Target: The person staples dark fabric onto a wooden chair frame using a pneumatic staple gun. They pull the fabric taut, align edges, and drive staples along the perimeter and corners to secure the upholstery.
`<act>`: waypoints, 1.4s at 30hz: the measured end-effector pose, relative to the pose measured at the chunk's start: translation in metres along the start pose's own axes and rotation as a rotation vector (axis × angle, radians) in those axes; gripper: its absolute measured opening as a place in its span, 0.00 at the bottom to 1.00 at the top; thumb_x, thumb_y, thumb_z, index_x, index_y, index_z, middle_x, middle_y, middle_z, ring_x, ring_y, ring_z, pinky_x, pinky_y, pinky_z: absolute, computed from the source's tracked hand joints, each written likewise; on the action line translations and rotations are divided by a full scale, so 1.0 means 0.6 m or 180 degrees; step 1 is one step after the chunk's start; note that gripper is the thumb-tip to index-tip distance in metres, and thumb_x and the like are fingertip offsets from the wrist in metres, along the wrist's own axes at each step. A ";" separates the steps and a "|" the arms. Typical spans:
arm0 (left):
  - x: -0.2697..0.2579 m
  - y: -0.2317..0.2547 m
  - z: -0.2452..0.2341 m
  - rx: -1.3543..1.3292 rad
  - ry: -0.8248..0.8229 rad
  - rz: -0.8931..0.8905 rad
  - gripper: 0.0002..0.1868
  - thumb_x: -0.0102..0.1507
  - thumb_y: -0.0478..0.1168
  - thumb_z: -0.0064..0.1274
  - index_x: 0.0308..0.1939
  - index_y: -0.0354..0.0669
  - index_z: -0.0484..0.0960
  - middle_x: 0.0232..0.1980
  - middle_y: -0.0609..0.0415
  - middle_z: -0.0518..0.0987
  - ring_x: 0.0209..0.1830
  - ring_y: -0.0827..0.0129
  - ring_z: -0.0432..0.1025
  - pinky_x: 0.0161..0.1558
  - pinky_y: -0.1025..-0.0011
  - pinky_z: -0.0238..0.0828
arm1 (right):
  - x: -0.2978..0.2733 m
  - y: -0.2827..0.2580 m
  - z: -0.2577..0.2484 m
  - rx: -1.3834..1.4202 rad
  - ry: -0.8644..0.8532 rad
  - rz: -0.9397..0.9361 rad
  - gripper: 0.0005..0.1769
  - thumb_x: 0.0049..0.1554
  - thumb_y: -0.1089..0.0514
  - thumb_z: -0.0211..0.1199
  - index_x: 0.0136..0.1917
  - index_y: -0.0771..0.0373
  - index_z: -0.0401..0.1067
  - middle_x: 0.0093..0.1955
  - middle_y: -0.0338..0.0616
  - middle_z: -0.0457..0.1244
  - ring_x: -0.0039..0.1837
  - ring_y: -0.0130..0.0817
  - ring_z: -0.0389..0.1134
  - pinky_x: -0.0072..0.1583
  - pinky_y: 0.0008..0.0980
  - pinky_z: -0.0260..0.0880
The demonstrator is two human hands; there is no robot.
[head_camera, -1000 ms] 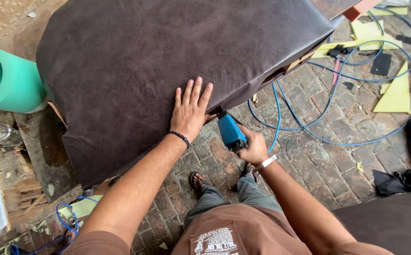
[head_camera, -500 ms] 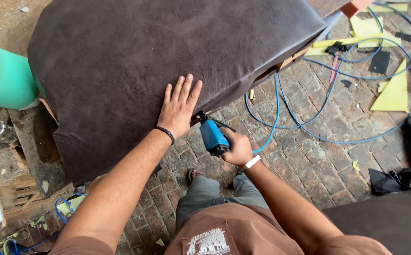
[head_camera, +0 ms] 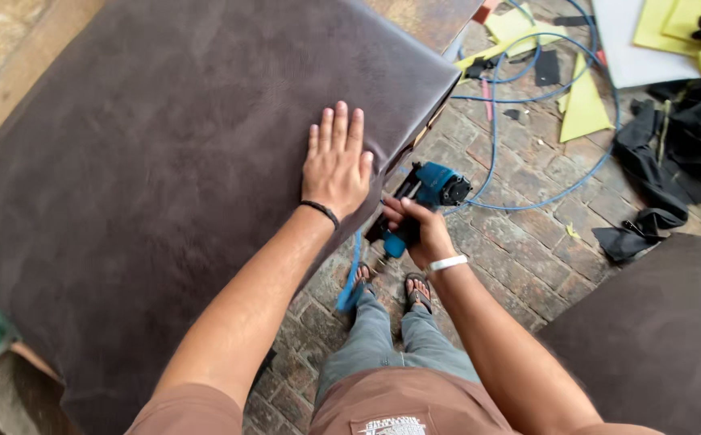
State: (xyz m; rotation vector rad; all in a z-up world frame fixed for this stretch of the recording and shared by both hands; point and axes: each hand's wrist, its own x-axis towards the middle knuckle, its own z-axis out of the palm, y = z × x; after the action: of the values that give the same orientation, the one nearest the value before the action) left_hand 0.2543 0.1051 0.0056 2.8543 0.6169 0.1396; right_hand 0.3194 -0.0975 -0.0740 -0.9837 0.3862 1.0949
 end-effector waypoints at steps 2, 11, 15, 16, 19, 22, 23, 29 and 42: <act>0.012 0.005 0.007 0.0111 -0.0021 0.0141 0.37 0.72 0.52 0.35 0.81 0.38 0.47 0.83 0.36 0.45 0.83 0.44 0.41 0.79 0.47 0.36 | 0.023 -0.013 0.039 0.0301 -0.0355 -0.0206 0.18 0.56 0.56 0.65 0.54 0.72 0.77 0.47 0.44 0.71 0.47 0.32 0.71 0.52 0.31 0.71; 0.007 0.016 -0.035 0.0333 -0.0292 0.1097 0.38 0.71 0.55 0.37 0.81 0.45 0.47 0.84 0.43 0.47 0.83 0.47 0.43 0.76 0.38 0.38 | 0.041 0.005 0.028 -0.0251 0.0357 -0.0939 0.10 0.53 0.66 0.72 0.43 0.62 0.71 0.37 0.41 0.66 0.38 0.33 0.67 0.43 0.34 0.69; 0.017 0.046 -0.046 0.0491 -0.0866 0.0708 0.40 0.66 0.53 0.42 0.80 0.54 0.45 0.83 0.45 0.42 0.83 0.46 0.39 0.68 0.21 0.36 | 0.036 -0.027 0.017 -0.1504 0.0263 -0.1095 0.09 0.52 0.61 0.71 0.45 0.62 0.73 0.36 0.40 0.67 0.38 0.32 0.67 0.42 0.33 0.68; 0.015 0.056 -0.043 0.0573 -0.0855 0.0596 0.40 0.66 0.50 0.42 0.81 0.56 0.45 0.83 0.46 0.42 0.83 0.45 0.39 0.67 0.20 0.36 | 0.022 -0.035 0.006 -0.2223 0.0389 -0.1391 0.12 0.52 0.59 0.72 0.45 0.63 0.72 0.37 0.42 0.67 0.38 0.36 0.67 0.43 0.36 0.68; 0.021 0.076 -0.038 0.0753 -0.0758 0.0281 0.41 0.66 0.43 0.43 0.82 0.60 0.44 0.84 0.48 0.41 0.82 0.43 0.38 0.64 0.16 0.36 | -0.023 -0.087 -0.026 -0.4078 0.0581 -0.2131 0.21 0.51 0.53 0.75 0.48 0.65 0.69 0.38 0.50 0.67 0.41 0.48 0.68 0.44 0.44 0.69; 0.016 0.092 -0.026 0.0737 -0.0697 0.0081 0.41 0.66 0.41 0.41 0.81 0.60 0.43 0.84 0.48 0.41 0.82 0.42 0.38 0.65 0.17 0.35 | -0.075 -0.160 -0.064 -0.5425 0.0283 -0.2319 0.26 0.50 0.48 0.73 0.53 0.62 0.67 0.39 0.54 0.68 0.42 0.57 0.69 0.43 0.50 0.69; 0.017 0.094 -0.025 0.0788 -0.0697 0.0049 0.41 0.66 0.41 0.41 0.82 0.60 0.43 0.84 0.48 0.41 0.82 0.42 0.38 0.65 0.17 0.35 | -0.082 -0.187 -0.066 -0.5870 0.0017 -0.2337 0.26 0.48 0.47 0.72 0.53 0.60 0.66 0.38 0.53 0.68 0.42 0.56 0.70 0.42 0.51 0.69; 0.016 0.091 -0.009 0.0854 -0.0527 -0.0006 0.39 0.68 0.37 0.37 0.82 0.60 0.43 0.85 0.50 0.41 0.83 0.45 0.39 0.67 0.19 0.36 | -0.067 -0.257 -0.010 -0.7201 -0.0607 -0.1634 0.22 0.64 0.44 0.57 0.65 0.56 0.58 0.39 0.50 0.70 0.37 0.47 0.72 0.38 0.47 0.71; 0.012 0.093 -0.001 0.0774 -0.0585 -0.0191 0.41 0.66 0.34 0.38 0.82 0.64 0.44 0.85 0.54 0.40 0.83 0.50 0.38 0.72 0.25 0.33 | -0.034 -0.251 0.008 -0.7561 -0.0595 -0.1708 0.23 0.65 0.56 0.54 0.72 0.58 0.58 0.49 0.51 0.71 0.45 0.42 0.74 0.41 0.41 0.74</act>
State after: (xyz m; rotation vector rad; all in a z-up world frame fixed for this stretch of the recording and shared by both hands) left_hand 0.2827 0.0586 0.0196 3.0272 0.7240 -0.2201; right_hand 0.4413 -0.1218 0.0137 -2.6347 -1.7376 0.6866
